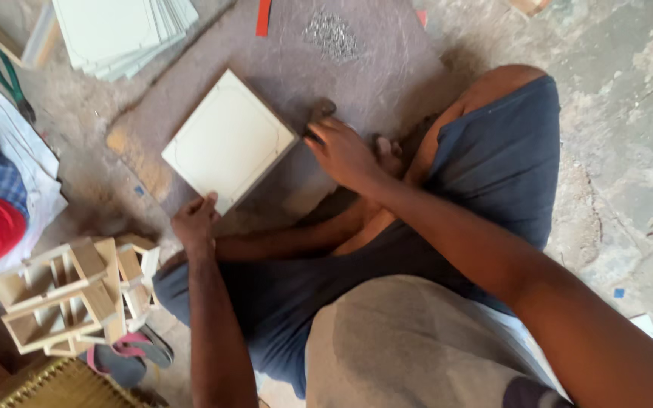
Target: The person sits on the floor and assembles small wooden boxes by hammering nails into white panels and attaching them to wooden frames. The person repeatedly picks up panels, aligns them with frames, and uses a hammer to secure them.
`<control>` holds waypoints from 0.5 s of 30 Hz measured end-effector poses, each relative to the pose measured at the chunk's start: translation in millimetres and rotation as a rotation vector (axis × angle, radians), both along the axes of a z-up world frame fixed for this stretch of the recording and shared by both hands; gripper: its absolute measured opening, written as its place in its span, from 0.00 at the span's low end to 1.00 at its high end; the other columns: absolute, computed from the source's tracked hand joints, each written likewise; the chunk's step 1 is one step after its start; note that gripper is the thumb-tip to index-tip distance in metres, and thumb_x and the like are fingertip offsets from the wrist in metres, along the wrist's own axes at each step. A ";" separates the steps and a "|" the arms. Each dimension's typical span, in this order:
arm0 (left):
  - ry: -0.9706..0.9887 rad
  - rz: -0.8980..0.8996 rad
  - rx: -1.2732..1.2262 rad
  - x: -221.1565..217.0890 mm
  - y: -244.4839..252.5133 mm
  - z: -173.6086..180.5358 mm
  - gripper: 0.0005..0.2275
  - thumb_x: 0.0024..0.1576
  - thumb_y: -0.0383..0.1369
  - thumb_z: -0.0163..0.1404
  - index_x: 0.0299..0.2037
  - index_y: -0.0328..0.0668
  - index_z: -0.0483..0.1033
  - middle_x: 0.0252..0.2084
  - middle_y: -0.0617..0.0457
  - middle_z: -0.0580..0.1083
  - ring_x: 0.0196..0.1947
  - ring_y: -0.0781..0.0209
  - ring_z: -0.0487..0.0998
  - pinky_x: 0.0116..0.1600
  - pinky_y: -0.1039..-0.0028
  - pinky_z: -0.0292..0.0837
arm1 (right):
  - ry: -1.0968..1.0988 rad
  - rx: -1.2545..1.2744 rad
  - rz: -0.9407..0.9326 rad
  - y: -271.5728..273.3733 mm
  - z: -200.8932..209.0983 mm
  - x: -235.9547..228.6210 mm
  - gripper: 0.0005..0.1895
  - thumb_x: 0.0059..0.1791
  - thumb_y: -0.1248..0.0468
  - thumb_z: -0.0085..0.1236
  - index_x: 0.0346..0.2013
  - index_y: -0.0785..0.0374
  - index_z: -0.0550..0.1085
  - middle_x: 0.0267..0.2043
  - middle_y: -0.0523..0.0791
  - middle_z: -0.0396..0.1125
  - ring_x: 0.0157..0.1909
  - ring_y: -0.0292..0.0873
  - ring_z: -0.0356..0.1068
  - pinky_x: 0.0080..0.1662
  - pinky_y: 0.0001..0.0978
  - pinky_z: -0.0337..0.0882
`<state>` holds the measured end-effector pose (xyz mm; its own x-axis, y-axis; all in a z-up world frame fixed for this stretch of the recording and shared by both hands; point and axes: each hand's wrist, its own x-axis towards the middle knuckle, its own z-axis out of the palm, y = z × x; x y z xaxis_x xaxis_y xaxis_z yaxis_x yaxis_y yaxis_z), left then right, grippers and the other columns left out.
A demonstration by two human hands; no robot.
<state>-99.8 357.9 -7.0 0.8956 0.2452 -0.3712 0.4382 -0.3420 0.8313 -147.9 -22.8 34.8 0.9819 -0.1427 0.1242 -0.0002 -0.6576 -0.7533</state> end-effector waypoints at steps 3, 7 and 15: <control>0.041 0.104 -0.012 11.5 -14.0 -2.0 0.17 0.52 0.32 0.67 0.43 0.24 0.80 0.34 0.49 0.78 0.28 0.66 0.76 0.32 0.80 0.75 | 0.185 0.208 -0.069 42.2 -17.9 53.4 0.12 0.57 0.59 0.55 0.45 0.66 0.78 0.46 0.53 0.71 0.46 0.56 0.72 0.49 0.47 0.71; 0.004 0.154 -0.002 21.2 -32.3 12.9 0.18 0.52 0.33 0.68 0.44 0.23 0.79 0.35 0.48 0.79 0.28 0.65 0.77 0.32 0.78 0.77 | -0.019 0.275 -0.194 52.5 -35.6 87.1 0.07 0.49 0.63 0.61 0.38 0.64 0.80 0.38 0.53 0.70 0.39 0.54 0.72 0.42 0.46 0.70; -0.545 -0.231 0.239 65.3 -149.4 77.9 0.26 0.52 0.28 0.66 0.61 0.36 0.71 0.52 0.46 0.74 0.47 0.54 0.76 0.46 0.66 0.76 | -0.084 0.305 -0.237 42.5 -14.9 83.3 0.12 0.44 0.65 0.72 0.28 0.67 0.74 0.33 0.51 0.70 0.35 0.52 0.71 0.40 0.45 0.68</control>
